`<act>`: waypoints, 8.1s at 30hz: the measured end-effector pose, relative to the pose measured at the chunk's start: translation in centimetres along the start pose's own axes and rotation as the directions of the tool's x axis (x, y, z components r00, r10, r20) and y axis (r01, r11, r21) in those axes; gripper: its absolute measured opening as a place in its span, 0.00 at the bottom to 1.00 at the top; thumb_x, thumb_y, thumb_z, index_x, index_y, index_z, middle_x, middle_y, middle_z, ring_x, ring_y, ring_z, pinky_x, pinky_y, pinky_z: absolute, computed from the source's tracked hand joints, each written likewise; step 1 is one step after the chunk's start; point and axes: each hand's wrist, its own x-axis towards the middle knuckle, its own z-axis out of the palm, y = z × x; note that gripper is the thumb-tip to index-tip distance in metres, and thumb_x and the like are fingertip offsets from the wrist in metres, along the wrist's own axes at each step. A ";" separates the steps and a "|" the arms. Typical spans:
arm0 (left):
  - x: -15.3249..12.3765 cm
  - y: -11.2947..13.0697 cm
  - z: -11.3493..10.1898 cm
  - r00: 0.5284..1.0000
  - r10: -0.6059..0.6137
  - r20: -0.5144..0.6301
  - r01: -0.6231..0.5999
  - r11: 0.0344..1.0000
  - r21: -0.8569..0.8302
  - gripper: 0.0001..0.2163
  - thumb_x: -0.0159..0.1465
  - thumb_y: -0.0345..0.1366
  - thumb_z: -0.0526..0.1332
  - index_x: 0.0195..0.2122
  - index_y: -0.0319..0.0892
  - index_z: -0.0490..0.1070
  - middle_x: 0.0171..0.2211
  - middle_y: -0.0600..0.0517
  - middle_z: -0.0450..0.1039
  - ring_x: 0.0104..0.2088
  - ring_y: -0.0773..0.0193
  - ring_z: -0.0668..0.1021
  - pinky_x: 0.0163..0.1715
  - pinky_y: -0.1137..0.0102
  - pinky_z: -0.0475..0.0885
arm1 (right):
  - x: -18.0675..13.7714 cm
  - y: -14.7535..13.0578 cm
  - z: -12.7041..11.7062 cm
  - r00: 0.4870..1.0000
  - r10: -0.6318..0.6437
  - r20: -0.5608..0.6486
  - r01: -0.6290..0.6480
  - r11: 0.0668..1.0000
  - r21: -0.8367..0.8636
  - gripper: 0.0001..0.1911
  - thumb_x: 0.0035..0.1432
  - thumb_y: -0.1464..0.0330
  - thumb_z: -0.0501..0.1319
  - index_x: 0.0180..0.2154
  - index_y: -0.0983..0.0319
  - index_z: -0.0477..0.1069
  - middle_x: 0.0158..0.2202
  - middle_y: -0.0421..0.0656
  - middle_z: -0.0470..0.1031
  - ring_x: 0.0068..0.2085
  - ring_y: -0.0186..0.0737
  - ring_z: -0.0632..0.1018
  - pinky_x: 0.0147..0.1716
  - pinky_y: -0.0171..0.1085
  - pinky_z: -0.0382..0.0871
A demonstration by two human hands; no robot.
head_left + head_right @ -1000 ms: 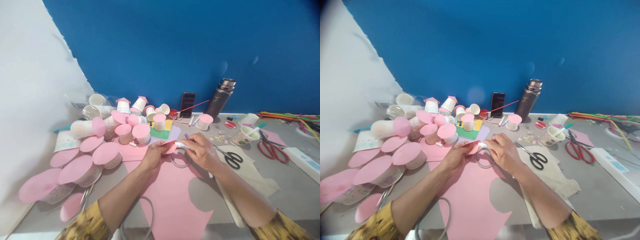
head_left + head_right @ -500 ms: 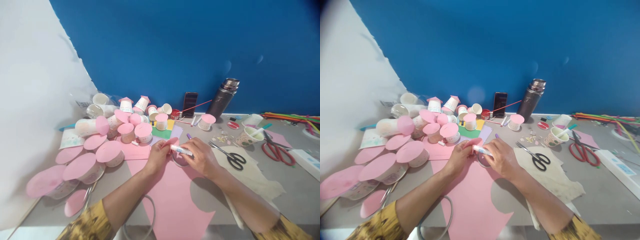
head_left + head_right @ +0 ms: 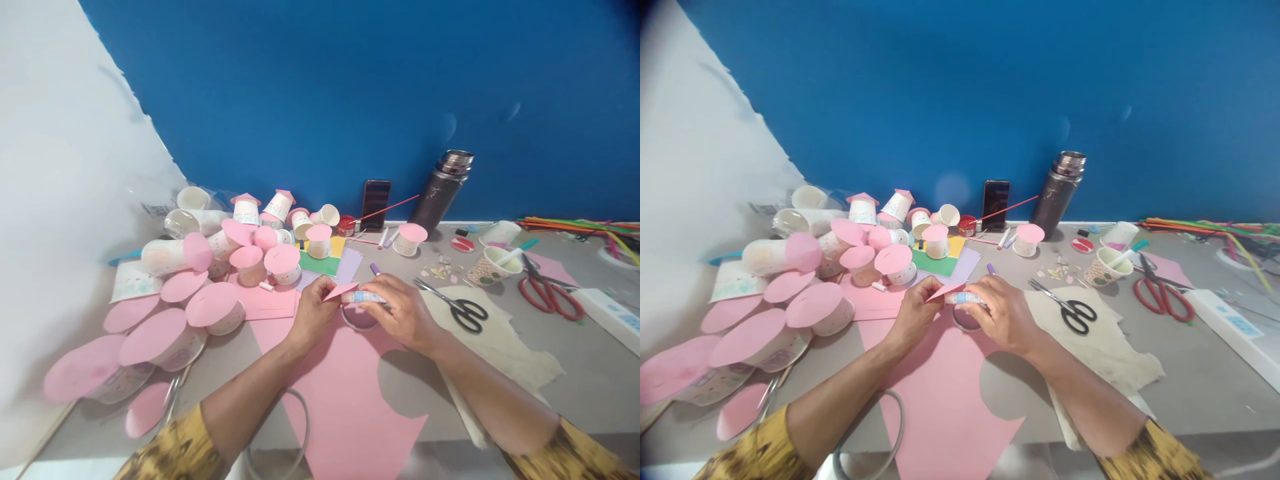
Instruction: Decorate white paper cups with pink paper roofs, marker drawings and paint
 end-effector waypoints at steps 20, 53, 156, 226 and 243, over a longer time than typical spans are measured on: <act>-0.2 -0.5 0.1 0.999 0.050 0.011 -0.051 0.993 0.106 0.04 0.52 0.31 0.62 0.22 0.43 0.68 0.23 0.56 0.70 0.27 0.66 0.69 0.30 0.71 0.61 | 1.0 -1.3 -1.3 0.843 0.434 0.317 -0.528 0.781 0.334 0.19 0.65 0.54 0.61 0.29 0.59 0.79 0.22 0.37 0.69 0.25 0.35 0.67 0.27 0.35 0.58; -0.8 -0.3 0.7 0.995 -0.095 -0.028 0.094 0.995 -0.024 0.11 0.54 0.38 0.62 0.24 0.45 0.58 0.23 0.59 0.56 0.27 0.68 0.60 0.27 0.71 0.56 | 1.0 -1.7 2.2 0.632 0.726 0.270 -0.687 0.363 0.629 0.13 0.46 0.59 0.70 0.22 0.60 0.72 0.21 0.35 0.64 0.26 0.34 0.63 0.29 0.37 0.55; 0.6 -0.1 -0.9 0.911 -0.204 0.357 0.383 0.737 -0.557 0.16 0.44 0.37 0.83 0.30 0.39 0.82 0.31 0.51 0.78 0.34 0.63 0.78 0.34 0.69 0.77 | 0.0 -1.1 0.0 0.845 0.445 0.296 -0.532 0.642 0.552 0.32 0.69 0.40 0.49 0.32 0.59 0.70 0.23 0.35 0.63 0.27 0.35 0.66 0.33 0.38 0.61; 0.1 0.0 -0.3 0.943 -0.233 0.237 0.324 0.804 -0.499 0.16 0.46 0.36 0.80 0.34 0.38 0.82 0.34 0.48 0.81 0.37 0.60 0.78 0.42 0.64 0.74 | 0.6 -0.3 0.4 0.714 0.538 0.448 -0.571 0.076 0.817 0.25 0.46 0.51 0.77 0.33 0.61 0.72 0.21 0.32 0.65 0.23 0.31 0.63 0.26 0.34 0.58; -0.5 -0.4 0.6 0.896 -0.326 0.301 0.438 0.760 -0.481 0.16 0.45 0.37 0.80 0.32 0.36 0.81 0.29 0.51 0.78 0.29 0.66 0.76 0.32 0.70 0.72 | 0.7 -2.4 1.2 0.650 0.665 0.367 -0.660 0.255 0.707 0.21 0.46 0.56 0.71 0.19 0.58 0.63 0.16 0.32 0.58 0.21 0.31 0.60 0.23 0.36 0.54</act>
